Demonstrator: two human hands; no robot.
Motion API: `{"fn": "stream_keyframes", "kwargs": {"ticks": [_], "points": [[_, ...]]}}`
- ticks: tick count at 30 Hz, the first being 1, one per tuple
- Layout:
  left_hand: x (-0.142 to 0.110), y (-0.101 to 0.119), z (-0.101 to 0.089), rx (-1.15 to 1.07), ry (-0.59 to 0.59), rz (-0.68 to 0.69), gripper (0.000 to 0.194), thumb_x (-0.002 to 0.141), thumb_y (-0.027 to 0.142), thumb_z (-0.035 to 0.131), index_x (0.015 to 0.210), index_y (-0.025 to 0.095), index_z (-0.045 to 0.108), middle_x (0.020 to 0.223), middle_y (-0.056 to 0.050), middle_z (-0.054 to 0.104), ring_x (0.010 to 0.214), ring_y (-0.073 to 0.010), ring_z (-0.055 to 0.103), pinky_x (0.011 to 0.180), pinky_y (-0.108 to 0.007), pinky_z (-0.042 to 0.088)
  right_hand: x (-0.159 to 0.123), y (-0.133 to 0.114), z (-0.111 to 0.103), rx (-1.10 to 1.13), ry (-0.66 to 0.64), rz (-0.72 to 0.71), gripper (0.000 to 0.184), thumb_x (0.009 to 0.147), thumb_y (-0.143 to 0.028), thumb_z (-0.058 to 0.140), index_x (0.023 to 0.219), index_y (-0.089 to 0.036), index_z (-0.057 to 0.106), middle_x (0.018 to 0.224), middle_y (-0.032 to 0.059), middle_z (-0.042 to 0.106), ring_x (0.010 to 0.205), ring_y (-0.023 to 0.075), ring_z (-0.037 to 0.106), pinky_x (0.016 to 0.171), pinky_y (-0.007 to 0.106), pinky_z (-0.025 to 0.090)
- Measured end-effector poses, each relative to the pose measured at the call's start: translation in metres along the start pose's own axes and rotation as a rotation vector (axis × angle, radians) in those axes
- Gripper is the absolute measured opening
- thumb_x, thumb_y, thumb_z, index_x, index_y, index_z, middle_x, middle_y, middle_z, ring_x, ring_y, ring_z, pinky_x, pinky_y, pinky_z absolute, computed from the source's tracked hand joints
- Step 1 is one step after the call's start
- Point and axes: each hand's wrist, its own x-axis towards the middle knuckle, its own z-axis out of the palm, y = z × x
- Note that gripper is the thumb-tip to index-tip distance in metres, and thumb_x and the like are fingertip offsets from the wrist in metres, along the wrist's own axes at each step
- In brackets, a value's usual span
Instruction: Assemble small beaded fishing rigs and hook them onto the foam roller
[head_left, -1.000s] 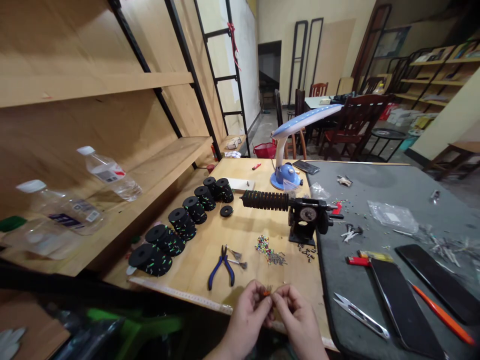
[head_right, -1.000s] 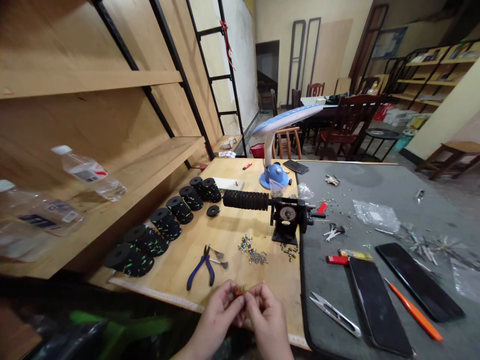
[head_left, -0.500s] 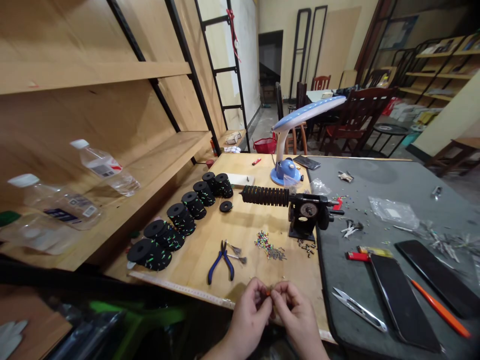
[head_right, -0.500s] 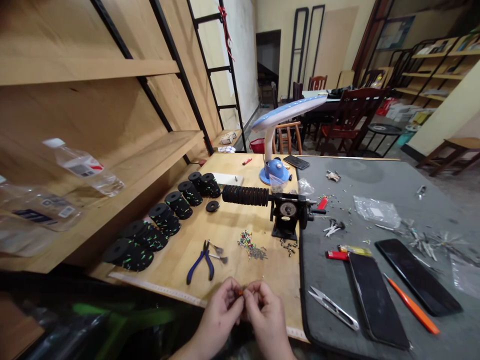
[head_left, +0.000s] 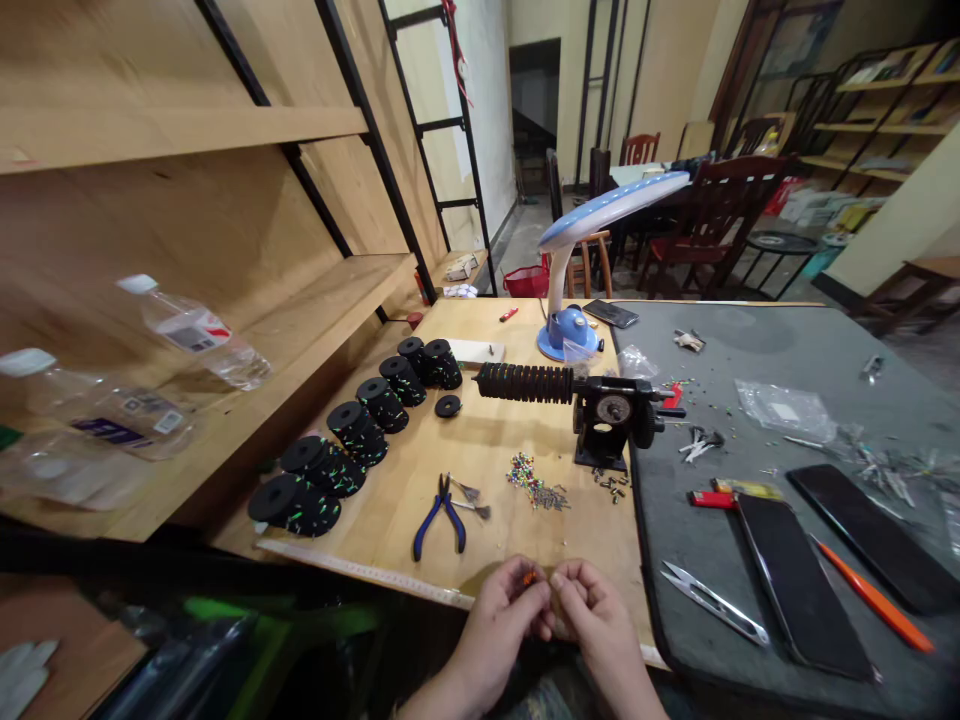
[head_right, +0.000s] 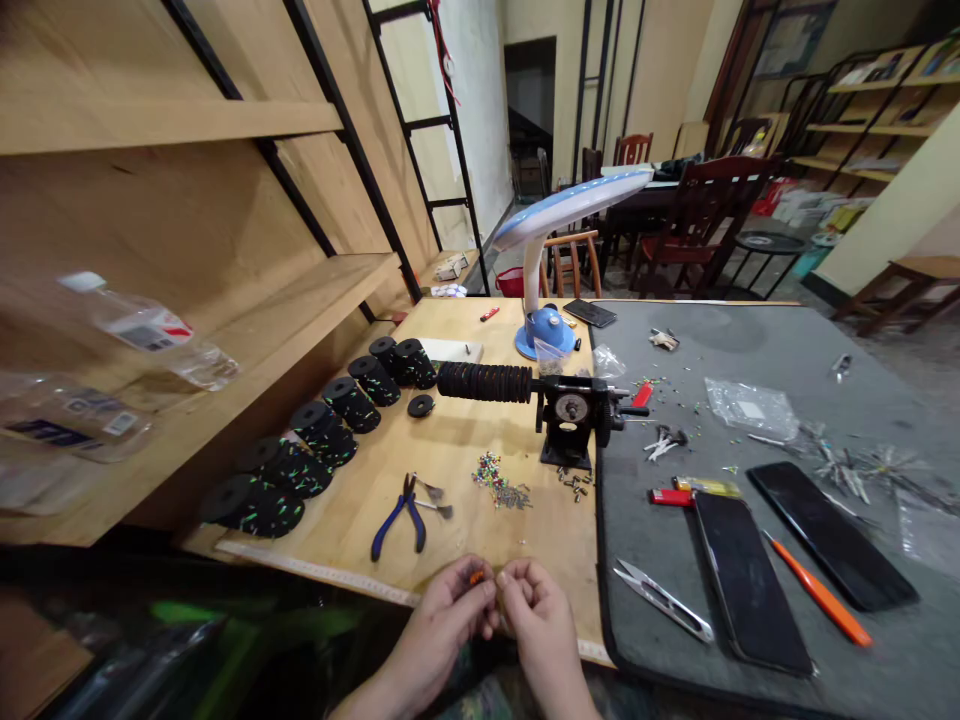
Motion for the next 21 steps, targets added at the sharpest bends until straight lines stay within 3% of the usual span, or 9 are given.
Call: {"fn": "stream_keyframes", "kwargs": {"ticks": [9,15,21], "points": [[0.002,-0.005,-0.005,0.105,0.06,0.056,0.028,0.076,0.04,0.069,0.074,0.016,0.053,0.057,0.005,0.053,0.053,-0.0094,0.049,0.05,-0.02,0.038,-0.006,-0.007,-0.005,-0.147,0.082,-0.103,0.052,0.058,-0.065,0.076,0.065,-0.019,0.054,0.047,-0.0052,0.055,0.043,0.0109,0.051,0.046,0.022,0.039],[0.002,0.0,-0.007,0.165,0.096,0.086,0.034,0.074,0.046,0.069,0.074,0.017,0.052,0.058,0.006,0.051,0.051,-0.0083,0.046,0.05,-0.02,0.037,-0.013,-0.006,-0.005,-0.316,0.009,-0.173,0.044,0.072,-0.06,0.067,0.066,-0.018,0.056,0.058,0.0,0.061,0.055,0.0144,0.055,0.054,0.025,0.041],[0.0,0.001,-0.007,0.215,0.095,0.132,0.037,0.075,0.049,0.068,0.078,0.016,0.052,0.062,0.006,0.049,0.054,-0.0086,0.046,0.051,-0.02,0.038,-0.013,-0.007,-0.004,-0.388,-0.008,-0.174,0.04,0.075,-0.056,0.064,0.065,-0.019,0.052,0.058,-0.0021,0.056,0.054,0.0135,0.05,0.054,0.024,0.039]]}}
